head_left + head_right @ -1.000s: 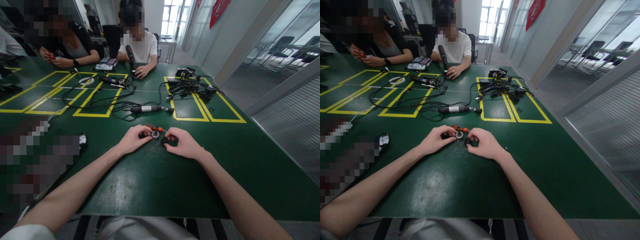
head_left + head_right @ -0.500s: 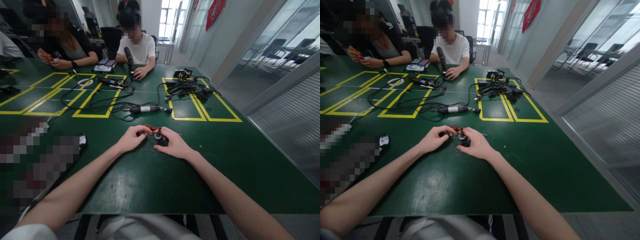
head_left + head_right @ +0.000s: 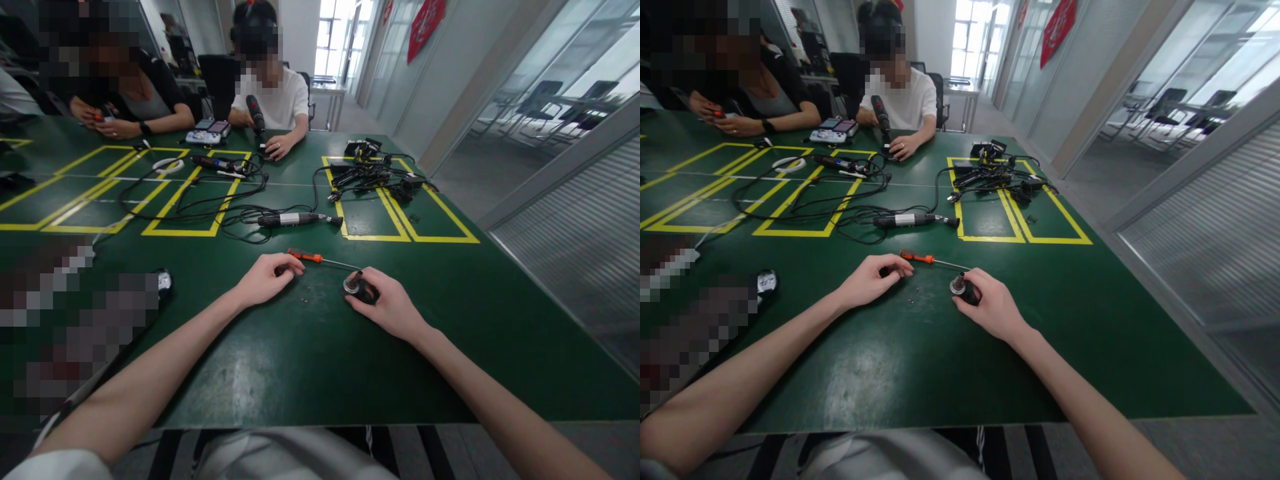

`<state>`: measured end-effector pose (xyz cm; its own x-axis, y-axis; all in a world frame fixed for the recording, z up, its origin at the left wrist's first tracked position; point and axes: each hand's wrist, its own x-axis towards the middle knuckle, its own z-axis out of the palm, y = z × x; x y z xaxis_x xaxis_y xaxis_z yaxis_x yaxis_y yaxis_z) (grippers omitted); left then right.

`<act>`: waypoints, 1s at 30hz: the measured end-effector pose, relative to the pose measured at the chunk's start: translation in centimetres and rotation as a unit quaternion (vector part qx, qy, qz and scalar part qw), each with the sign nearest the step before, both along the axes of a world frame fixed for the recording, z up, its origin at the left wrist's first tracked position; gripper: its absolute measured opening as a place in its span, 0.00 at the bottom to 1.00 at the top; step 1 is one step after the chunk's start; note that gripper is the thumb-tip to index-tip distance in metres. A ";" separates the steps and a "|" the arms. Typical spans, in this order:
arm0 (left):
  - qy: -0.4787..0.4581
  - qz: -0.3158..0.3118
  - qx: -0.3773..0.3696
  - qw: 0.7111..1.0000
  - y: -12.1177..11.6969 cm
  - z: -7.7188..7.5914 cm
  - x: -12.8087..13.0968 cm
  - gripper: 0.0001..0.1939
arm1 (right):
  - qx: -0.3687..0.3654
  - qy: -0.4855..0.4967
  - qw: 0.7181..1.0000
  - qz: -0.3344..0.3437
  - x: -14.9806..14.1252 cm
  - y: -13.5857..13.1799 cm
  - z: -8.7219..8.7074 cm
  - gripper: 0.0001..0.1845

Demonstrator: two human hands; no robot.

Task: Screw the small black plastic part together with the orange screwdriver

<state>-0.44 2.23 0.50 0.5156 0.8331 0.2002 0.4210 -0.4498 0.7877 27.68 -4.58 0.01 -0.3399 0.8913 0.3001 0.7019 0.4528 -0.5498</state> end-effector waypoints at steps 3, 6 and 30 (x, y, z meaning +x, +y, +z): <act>0.005 0.000 0.006 1.000 0.1 0.0 0.0 0.14 | 0.024 -0.004 0.999 -0.031 2.2 -0.6 -0.2 0.06; 0.007 0.004 0.012 1.000 0.1 0.0 -0.1 0.13 | 0.039 -0.031 0.995 -0.086 4.6 -0.9 -0.4 0.07; 0.016 0.003 0.026 1.000 0.2 -0.1 -0.1 0.13 | 0.255 -0.023 0.889 -0.379 12.8 -4.9 1.9 0.14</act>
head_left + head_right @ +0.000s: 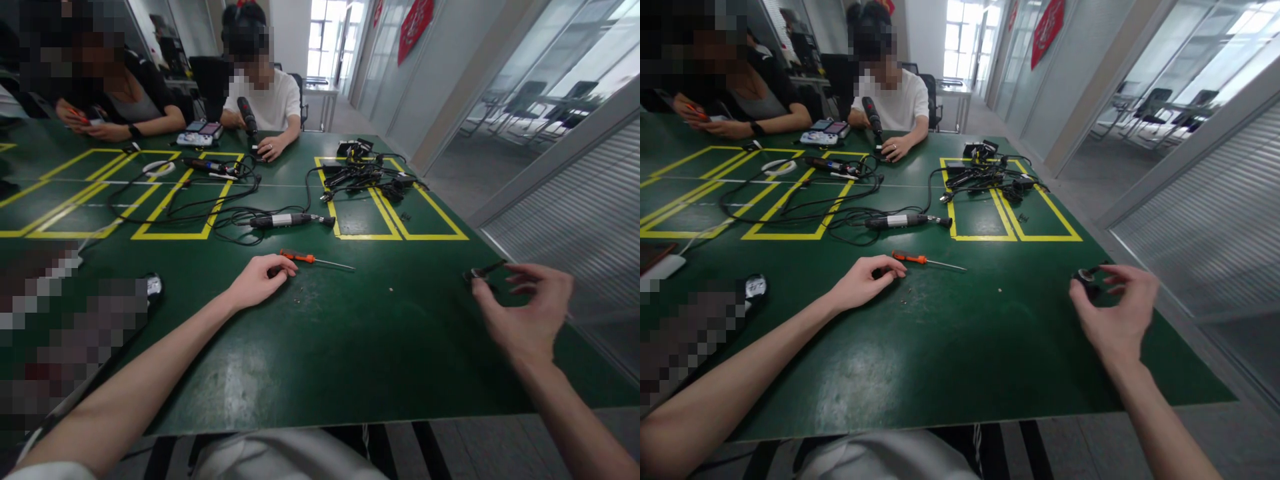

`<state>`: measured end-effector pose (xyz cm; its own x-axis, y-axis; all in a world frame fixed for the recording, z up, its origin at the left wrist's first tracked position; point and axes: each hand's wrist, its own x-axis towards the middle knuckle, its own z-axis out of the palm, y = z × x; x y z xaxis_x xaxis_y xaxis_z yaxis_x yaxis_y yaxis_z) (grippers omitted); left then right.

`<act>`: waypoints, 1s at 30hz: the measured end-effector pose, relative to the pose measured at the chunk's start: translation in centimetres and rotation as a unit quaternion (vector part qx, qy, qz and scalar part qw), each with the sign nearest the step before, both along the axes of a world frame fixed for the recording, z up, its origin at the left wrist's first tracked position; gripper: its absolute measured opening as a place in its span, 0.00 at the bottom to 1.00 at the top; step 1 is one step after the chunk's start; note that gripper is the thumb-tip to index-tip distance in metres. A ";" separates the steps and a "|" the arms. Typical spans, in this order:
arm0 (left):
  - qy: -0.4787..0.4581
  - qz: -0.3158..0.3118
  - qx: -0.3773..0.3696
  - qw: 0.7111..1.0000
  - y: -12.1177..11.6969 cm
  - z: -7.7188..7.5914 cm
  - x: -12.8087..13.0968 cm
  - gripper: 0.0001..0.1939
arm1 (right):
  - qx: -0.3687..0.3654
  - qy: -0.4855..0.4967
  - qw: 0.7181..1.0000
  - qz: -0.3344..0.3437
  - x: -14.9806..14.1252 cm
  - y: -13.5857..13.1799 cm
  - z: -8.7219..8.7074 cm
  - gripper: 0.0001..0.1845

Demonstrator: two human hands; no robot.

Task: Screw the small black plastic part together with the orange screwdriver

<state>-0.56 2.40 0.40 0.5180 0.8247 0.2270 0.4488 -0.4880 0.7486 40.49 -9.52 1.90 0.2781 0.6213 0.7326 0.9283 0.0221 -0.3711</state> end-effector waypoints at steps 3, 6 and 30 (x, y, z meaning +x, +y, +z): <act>0.002 0.003 -0.004 1.000 0.0 0.1 0.0 0.13 | -0.069 -0.036 0.965 0.251 -6.6 0.4 0.7 0.06; 0.003 0.006 -0.006 1.000 0.0 0.1 -0.1 0.13 | -0.164 -0.047 0.882 0.440 -13.1 2.5 0.5 0.09; -0.017 0.014 -0.016 1.000 0.0 0.0 0.0 0.13 | -0.220 -0.082 0.892 0.386 -7.5 6.2 -2.0 0.09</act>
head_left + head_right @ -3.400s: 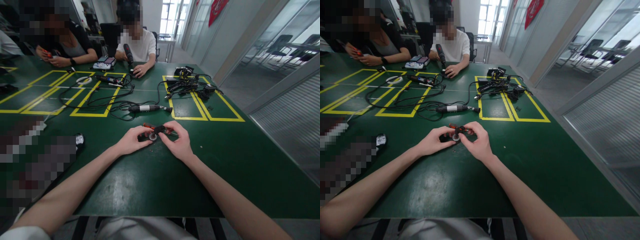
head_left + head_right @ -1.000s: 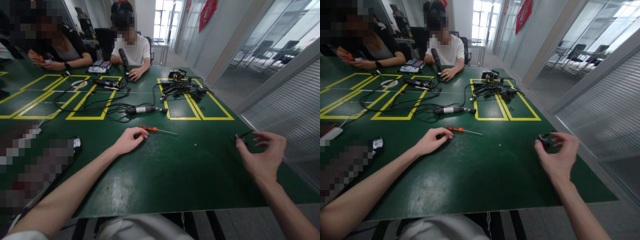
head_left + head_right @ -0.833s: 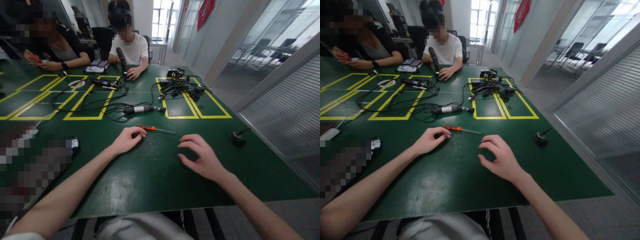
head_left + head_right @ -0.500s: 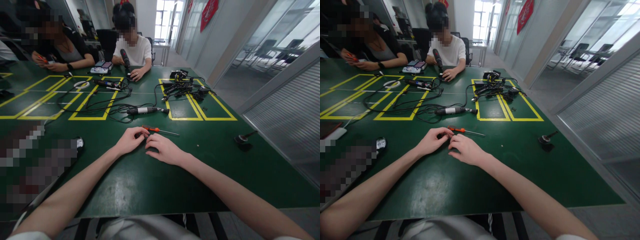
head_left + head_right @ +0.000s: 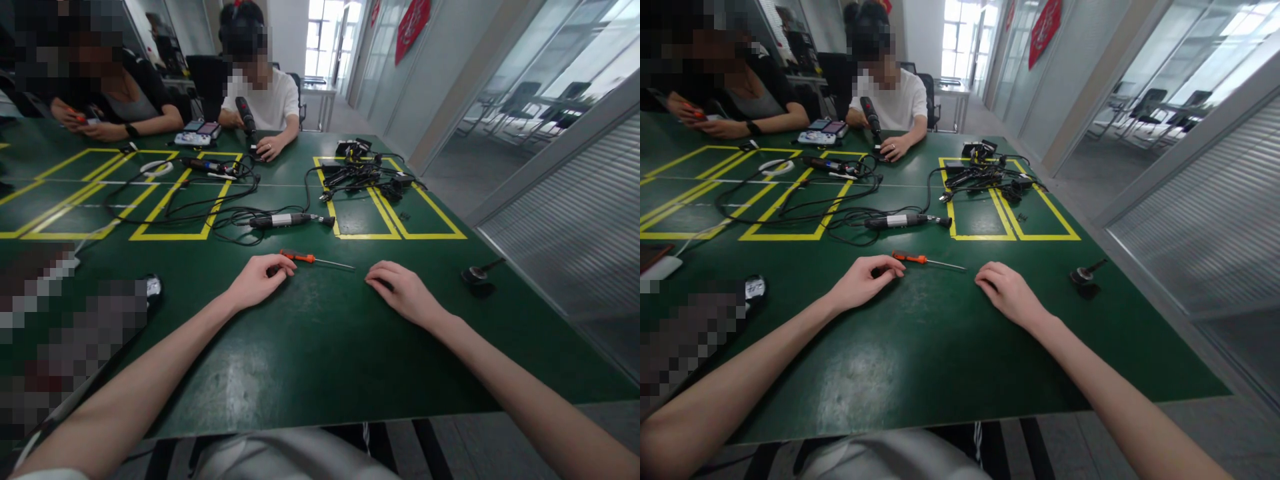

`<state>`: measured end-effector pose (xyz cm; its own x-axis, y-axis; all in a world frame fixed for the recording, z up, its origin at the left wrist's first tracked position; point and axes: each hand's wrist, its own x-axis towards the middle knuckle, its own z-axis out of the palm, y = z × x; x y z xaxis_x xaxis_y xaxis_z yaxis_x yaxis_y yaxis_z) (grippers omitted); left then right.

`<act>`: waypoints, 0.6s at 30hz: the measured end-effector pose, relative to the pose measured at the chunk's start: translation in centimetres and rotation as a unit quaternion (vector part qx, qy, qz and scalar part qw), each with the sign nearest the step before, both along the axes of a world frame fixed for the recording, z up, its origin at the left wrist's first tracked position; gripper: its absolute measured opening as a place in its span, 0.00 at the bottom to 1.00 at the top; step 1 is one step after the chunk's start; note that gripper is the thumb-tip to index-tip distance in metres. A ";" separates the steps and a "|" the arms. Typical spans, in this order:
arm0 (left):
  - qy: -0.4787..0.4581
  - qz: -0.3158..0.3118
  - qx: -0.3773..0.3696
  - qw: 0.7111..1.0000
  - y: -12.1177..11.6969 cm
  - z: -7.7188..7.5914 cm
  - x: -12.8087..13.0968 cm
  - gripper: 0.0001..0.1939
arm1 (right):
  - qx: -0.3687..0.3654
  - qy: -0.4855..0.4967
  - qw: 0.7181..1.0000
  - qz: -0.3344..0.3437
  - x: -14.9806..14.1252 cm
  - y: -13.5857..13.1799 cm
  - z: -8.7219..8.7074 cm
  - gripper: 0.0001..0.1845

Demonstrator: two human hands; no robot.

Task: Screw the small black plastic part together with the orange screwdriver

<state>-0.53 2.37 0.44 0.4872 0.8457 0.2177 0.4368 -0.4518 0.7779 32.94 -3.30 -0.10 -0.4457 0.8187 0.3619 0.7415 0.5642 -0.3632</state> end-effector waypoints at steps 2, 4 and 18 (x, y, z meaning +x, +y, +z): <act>0.003 0.000 0.000 1.000 0.0 0.0 0.0 0.13 | 0.006 -0.013 0.999 -0.042 2.5 0.1 -0.1 0.09; 0.007 0.001 0.000 1.000 0.0 0.1 0.0 0.13 | 0.012 -0.027 0.996 -0.084 4.6 0.3 -0.3 0.10; 0.014 -0.001 0.000 1.000 0.1 0.0 -0.1 0.13 | 0.032 -0.118 0.948 -0.293 10.1 -1.3 -0.5 0.13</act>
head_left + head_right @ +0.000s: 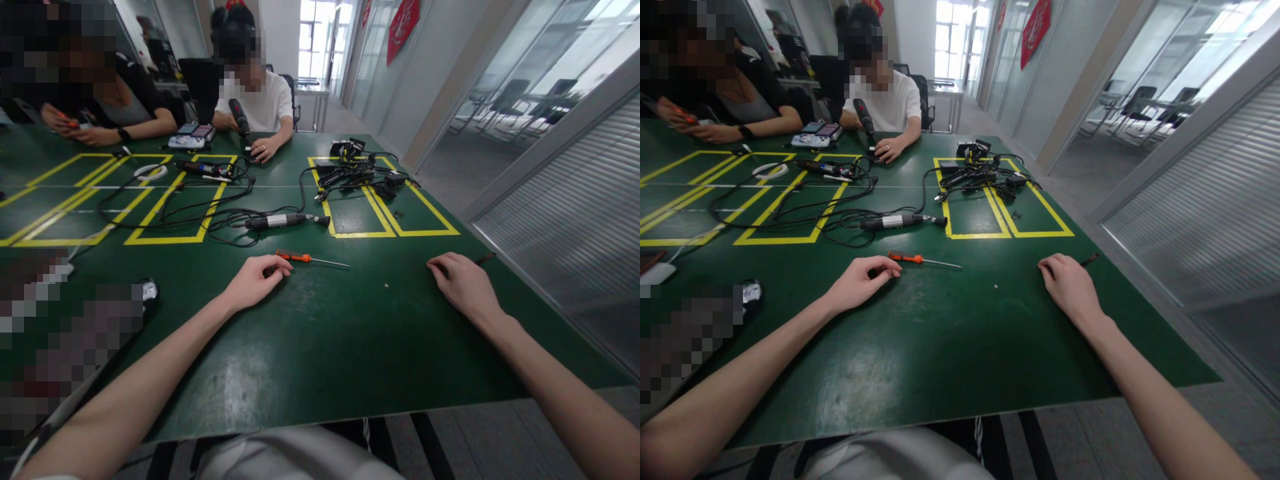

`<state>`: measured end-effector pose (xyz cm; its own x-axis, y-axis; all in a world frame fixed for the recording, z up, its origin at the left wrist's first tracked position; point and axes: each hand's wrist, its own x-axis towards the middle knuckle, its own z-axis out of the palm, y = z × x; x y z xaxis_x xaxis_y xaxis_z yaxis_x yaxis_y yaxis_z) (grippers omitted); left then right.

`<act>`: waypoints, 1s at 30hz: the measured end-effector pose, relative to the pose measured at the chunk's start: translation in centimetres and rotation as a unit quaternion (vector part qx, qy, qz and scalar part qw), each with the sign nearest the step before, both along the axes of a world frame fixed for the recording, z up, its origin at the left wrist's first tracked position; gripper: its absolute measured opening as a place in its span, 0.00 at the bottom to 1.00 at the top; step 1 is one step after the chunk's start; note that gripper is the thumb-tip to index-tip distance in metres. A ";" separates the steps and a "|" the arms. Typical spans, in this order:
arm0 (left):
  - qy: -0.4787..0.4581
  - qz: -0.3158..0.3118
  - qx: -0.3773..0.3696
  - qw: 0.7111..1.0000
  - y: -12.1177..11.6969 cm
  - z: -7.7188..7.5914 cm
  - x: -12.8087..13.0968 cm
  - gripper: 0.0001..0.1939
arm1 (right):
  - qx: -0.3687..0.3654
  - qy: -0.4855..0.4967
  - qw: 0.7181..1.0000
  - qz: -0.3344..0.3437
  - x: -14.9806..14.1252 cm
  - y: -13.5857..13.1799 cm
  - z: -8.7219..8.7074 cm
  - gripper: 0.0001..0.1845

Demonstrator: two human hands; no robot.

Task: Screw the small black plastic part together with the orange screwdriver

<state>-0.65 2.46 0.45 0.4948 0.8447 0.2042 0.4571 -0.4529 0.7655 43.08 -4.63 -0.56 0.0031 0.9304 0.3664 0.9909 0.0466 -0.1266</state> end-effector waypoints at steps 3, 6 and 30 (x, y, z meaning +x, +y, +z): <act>-0.003 0.000 0.000 1.000 -0.1 0.0 0.1 0.13 | 0.030 0.019 0.999 0.010 -0.3 -1.0 1.4 0.12; -0.005 -0.001 -0.002 1.000 0.0 0.0 0.0 0.13 | 0.115 0.036 0.992 -0.018 -0.2 -2.5 3.3 0.14; -0.002 -0.006 0.001 1.000 -0.1 -0.2 0.2 0.12 | 0.239 0.139 0.938 -0.208 2.0 -2.6 4.8 0.26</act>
<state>-0.44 2.34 0.24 0.5040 0.8385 0.2073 0.4484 -0.4591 0.7669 45.07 -7.25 4.20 0.4866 0.5576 0.6725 0.8679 -0.2204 -0.4452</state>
